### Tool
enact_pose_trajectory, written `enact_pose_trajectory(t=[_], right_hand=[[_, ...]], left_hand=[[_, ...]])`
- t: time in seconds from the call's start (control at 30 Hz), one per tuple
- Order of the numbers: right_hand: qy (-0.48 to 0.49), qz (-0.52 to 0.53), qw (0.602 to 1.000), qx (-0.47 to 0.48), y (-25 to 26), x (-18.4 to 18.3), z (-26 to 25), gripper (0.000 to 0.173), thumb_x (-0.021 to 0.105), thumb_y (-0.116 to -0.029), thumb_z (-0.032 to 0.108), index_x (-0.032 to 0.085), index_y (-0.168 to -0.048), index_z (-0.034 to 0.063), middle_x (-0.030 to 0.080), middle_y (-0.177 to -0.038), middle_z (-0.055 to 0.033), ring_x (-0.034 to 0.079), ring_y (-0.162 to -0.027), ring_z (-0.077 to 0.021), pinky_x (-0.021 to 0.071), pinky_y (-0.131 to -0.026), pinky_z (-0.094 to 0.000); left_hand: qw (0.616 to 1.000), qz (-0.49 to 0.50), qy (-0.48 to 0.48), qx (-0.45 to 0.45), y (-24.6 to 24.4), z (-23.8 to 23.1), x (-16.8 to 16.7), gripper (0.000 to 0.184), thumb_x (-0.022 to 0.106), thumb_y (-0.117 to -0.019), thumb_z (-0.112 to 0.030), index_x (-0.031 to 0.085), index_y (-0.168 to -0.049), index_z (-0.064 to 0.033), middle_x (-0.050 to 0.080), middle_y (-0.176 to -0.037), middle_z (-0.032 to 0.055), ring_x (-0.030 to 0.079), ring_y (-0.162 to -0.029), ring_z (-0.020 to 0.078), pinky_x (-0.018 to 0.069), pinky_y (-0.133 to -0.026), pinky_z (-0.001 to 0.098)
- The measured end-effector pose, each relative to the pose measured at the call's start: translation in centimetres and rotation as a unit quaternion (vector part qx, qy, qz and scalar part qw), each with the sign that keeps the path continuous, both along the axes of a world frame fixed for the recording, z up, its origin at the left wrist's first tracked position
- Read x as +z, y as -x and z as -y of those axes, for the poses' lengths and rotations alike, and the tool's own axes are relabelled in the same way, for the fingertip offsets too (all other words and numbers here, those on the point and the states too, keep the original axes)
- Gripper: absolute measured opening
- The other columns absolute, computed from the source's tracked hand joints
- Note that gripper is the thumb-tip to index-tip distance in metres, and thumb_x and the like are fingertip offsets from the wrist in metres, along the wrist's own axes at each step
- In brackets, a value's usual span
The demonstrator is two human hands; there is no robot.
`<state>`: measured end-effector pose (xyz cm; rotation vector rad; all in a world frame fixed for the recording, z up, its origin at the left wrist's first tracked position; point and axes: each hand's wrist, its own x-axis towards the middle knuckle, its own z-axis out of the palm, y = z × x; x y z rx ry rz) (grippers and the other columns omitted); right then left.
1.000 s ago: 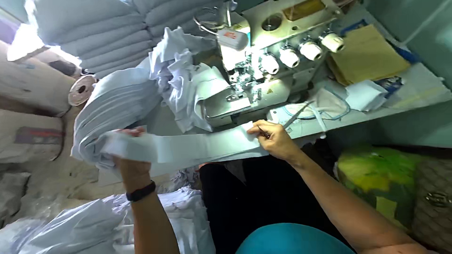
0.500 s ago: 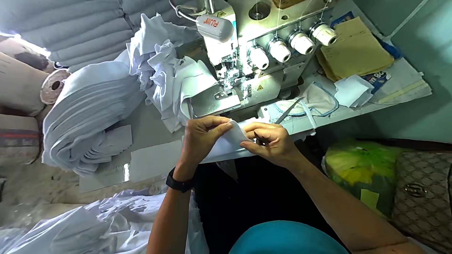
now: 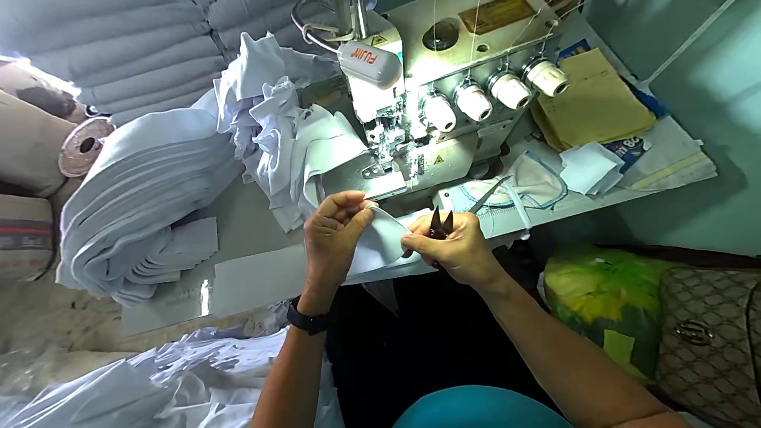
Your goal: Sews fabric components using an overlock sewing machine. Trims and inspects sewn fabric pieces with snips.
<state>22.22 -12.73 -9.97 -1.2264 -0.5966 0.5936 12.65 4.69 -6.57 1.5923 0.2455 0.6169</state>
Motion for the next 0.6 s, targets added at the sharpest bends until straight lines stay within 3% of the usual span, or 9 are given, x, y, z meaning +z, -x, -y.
enact_pose_trajectory(t=[0.13, 0.23, 0.33, 0.4, 0.43, 0.5, 0.57, 0.6], right_hand=[[0.003, 0.010, 1.000, -0.023, 0.2, 0.3, -0.9, 0.012, 0.074, -0.0869, 0.001, 0.069, -0.080, 0.0092, 0.072, -0.071, 0.0019, 0.055, -0.051, 0.0033, 0.0433, -0.046, -0.0122], [-0.007, 0.061, 0.995, -0.083, 0.4, 0.3, -2.0, 0.009, 0.074, -0.0882, 0.002, 0.070, -0.082, 0.0079, 0.072, -0.074, 0.0027, 0.056, -0.053, 0.0026, 0.0456, -0.048, -0.0132], [0.026, 0.105, 0.984, -0.141, 0.5, -1.0, -2.9, 0.014, 0.073, -0.0874, 0.001, 0.061, -0.086, 0.0084, 0.068, -0.073, 0.0025, 0.061, -0.057, -0.0012, 0.0503, -0.051, -0.0164], [0.046, 0.113, 0.981, -0.151, 0.8, -1.6, -3.0, 0.014, 0.071, -0.0878, 0.000, 0.060, -0.091, 0.0067, 0.067, -0.073, 0.0002, 0.065, -0.061, -0.0053, 0.0561, -0.056, -0.0204], [0.043, 0.128, 0.978, -0.156, 0.9, -1.7, -2.9, 0.012, 0.071, -0.0880, 0.000, 0.061, -0.093, 0.0051, 0.067, -0.074, -0.0004, 0.066, -0.062, -0.0054, 0.0575, -0.058, -0.0209], [0.037, 0.182, 0.969, -0.164, 1.0, -1.7, -2.6, 0.009, 0.069, -0.0884, 0.001, 0.064, -0.096, 0.0021, 0.067, -0.077, -0.0010, 0.064, -0.064, -0.0027, 0.0565, -0.060, -0.0183], [0.046, 0.243, 0.953, -0.173, 0.9, -1.4, -2.4, 0.007, 0.068, -0.0884, 0.002, 0.067, -0.095, 0.0006, 0.066, -0.077, -0.0015, 0.059, -0.064, 0.0004, 0.0498, -0.058, -0.0139], [0.052, 0.266, 0.946, -0.180, 0.8, -1.3, -2.4, 0.006, 0.068, -0.0882, 0.003, 0.068, -0.094, 0.0006, 0.067, -0.078, -0.0018, 0.058, -0.064, 0.0007, 0.0484, -0.058, -0.0132]], left_hand=[[0.987, 0.043, -0.151, 0.018, -0.9, -0.4, 1.3, 0.027, 0.070, -0.0884, 0.007, 0.061, -0.111, -0.0061, 0.071, -0.095, -0.0056, 0.068, -0.083, 0.0009, 0.0584, -0.074, 0.0177], [0.945, 0.043, -0.325, 0.011, -2.2, -1.5, 2.4, 0.021, 0.074, -0.0891, -0.001, 0.061, -0.105, -0.0025, 0.068, -0.091, 0.0015, 0.064, -0.077, 0.0026, 0.0530, -0.067, 0.0155], [0.915, 0.042, -0.402, -0.019, -4.0, -2.8, 1.4, 0.016, 0.079, -0.0845, -0.003, 0.066, -0.092, -0.0006, 0.068, -0.086, 0.0076, 0.064, -0.075, 0.0083, 0.0536, -0.069, 0.0201], [0.889, 0.018, -0.458, -0.020, -4.5, -3.0, 1.0, 0.010, 0.077, -0.0882, -0.009, 0.070, -0.087, -0.0018, 0.067, -0.091, 0.0097, 0.064, -0.084, 0.0157, 0.0534, -0.076, 0.0275], [0.870, -0.011, -0.494, -0.005, -4.5, -2.5, 1.3, 0.011, 0.073, -0.0929, -0.013, 0.073, -0.089, -0.0017, 0.066, -0.095, 0.0118, 0.063, -0.090, 0.0224, 0.0520, -0.080, 0.0351], [0.818, -0.073, -0.569, 0.051, -3.8, -0.1, 1.5, 0.015, 0.063, -0.0985, -0.010, 0.075, -0.098, -0.0004, 0.066, -0.097, 0.0160, 0.064, -0.090, 0.0321, 0.0504, -0.078, 0.0460], [0.774, -0.113, -0.610, 0.127, -2.8, 2.7, 0.2, 0.023, 0.059, -0.0955, -0.003, 0.074, -0.112, 0.0000, 0.070, -0.105, 0.0174, 0.068, -0.097, 0.0332, 0.0526, -0.082, 0.0464], [0.763, -0.120, -0.615, 0.160, -2.6, 3.4, -0.9, 0.027, 0.058, -0.0964, -0.004, 0.073, -0.119, -0.0021, 0.071, -0.115, 0.0154, 0.068, -0.107, 0.0306, 0.0519, -0.091, 0.0435]])
